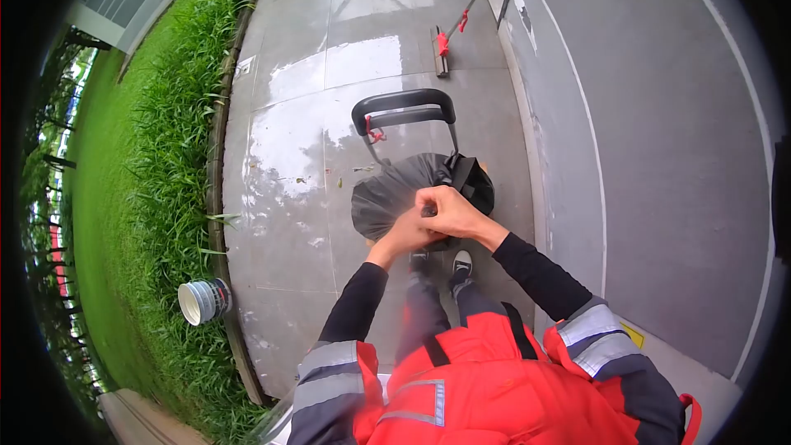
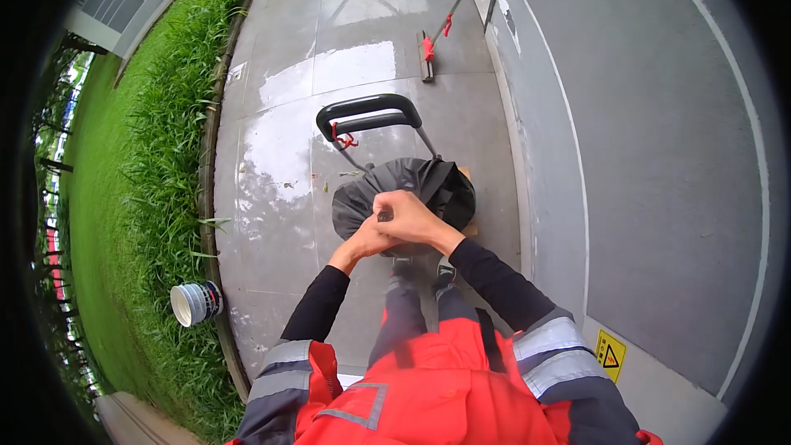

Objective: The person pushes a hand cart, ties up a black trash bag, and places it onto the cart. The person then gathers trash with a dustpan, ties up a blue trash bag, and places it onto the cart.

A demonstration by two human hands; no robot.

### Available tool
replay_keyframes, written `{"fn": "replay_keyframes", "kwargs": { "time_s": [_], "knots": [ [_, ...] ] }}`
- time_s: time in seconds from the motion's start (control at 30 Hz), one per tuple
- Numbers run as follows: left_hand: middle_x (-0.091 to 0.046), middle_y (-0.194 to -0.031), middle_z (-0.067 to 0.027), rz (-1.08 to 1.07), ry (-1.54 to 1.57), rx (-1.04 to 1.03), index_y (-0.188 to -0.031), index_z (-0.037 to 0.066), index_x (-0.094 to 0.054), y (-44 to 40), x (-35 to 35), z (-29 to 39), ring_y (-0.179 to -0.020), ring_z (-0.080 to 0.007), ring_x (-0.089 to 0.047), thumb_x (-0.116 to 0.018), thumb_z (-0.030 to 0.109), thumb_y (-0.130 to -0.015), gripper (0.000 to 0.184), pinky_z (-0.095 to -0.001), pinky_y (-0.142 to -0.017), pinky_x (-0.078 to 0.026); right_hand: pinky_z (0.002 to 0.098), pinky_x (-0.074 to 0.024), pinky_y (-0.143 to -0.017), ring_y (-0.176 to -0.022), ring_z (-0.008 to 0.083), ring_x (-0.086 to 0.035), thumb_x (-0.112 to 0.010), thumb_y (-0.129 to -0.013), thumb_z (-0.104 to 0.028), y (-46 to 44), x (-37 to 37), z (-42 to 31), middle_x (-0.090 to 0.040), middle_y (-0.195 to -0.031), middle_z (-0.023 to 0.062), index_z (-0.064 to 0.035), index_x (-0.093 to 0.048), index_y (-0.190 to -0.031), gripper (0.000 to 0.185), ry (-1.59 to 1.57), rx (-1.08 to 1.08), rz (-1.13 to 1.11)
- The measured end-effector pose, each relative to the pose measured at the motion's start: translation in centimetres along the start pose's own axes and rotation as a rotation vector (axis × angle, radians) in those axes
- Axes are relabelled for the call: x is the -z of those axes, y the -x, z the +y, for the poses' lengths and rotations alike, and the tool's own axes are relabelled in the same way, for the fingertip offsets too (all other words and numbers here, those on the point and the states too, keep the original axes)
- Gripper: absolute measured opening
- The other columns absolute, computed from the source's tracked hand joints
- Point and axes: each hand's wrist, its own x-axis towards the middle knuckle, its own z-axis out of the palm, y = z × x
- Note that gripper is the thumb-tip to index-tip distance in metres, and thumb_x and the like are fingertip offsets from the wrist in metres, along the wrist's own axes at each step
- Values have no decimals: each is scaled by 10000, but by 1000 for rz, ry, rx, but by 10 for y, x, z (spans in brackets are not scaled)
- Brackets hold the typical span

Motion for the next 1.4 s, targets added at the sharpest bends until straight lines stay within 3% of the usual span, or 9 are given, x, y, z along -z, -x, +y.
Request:
{"fn": "replay_keyframes", "kwargs": {
  "time_s": [0.13,0.23,0.47,0.57,0.83,0.97,1.1,1.23,1.4],
  "knots": [
    [-570,-1008,-164,475,168,-194,-1044,-17,-528,-14,-7,-39,-940,-257,-555,-445,99,-886,213,-326,-818,-426,294,-447,-767,-831,181,-592,-664,-760,-220,-27,13,-25,-614,-885,85,-19,-555,-975,313,-38,74,247],
    [-468,-1291,-167,-35,-15,289,-1289,12,-429,-6,42,-17,-1219,-272,-417,-311,227,-966,406,-356,-1006,-312,356,-461,-783,-844,308,-599,-584,-791,-232,-50,19,32,-641,-916,123,-52,-617,-1012,287,431,331,386],
    [-599,-1035,-23,154,1160,400,-1233,85,-526,-8,53,-42,-892,-148,-584,-420,242,-927,361,-279,-795,-461,239,-501,-608,-727,125,-637,-624,-787,-70,-30,-8,27,-650,-780,93,59,-627,-886,163,-402,-246,312],
    [-565,-1167,-53,26,1212,372,-1262,89,-495,-5,64,-53,-1069,-132,-531,-468,263,-916,388,-285,-922,-407,259,-511,-697,-786,136,-633,-637,-782,-58,-21,-40,29,-639,-862,77,48,-608,-958,207,-595,-260,338],
    [-577,-896,4,416,1124,352,-971,83,-593,24,74,-50,-833,-95,-547,-609,105,-823,151,-230,-754,-420,277,-493,-755,-822,174,-640,-468,-811,-35,-31,-54,65,-656,-924,101,33,-607,-975,225,-756,-256,323],
    [-579,-955,-13,396,1220,346,-957,80,-589,29,68,-67,-914,-103,-521,-604,104,-819,141,-243,-815,-393,375,-489,-770,-852,325,-626,-468,-784,-92,-64,-77,123,-649,-878,184,17,-641,-884,227,47,-231,179],
    [-560,-944,-9,528,1239,293,-959,83,-573,33,80,-73,-905,-117,-525,-594,68,-817,144,-259,-821,-408,534,-350,-896,-1090,323,-536,-511,-767,-219,-55,-121,210,-615,-1089,150,-134,-608,-1105,362,924,-491,-515],
    [-547,-912,-2,572,1255,298,-945,100,-555,37,94,-78,-873,-120,-537,-595,46,-812,149,-250,-788,-431,603,-261,-925,-1089,270,-547,-395,-887,-315,13,-87,256,-643,-1045,103,-176,-556,-1181,363,1180,-741,-379],
    [-555,-882,22,510,1074,323,-941,99,-567,27,79,-76,-830,-75,-526,-634,47,-795,168,-213,-755,-408,320,-476,-678,-810,250,-645,-684,-652,-128,64,-27,233,-655,-889,79,-147,-639,-831,186,1046,-722,-158]
  ]
}}
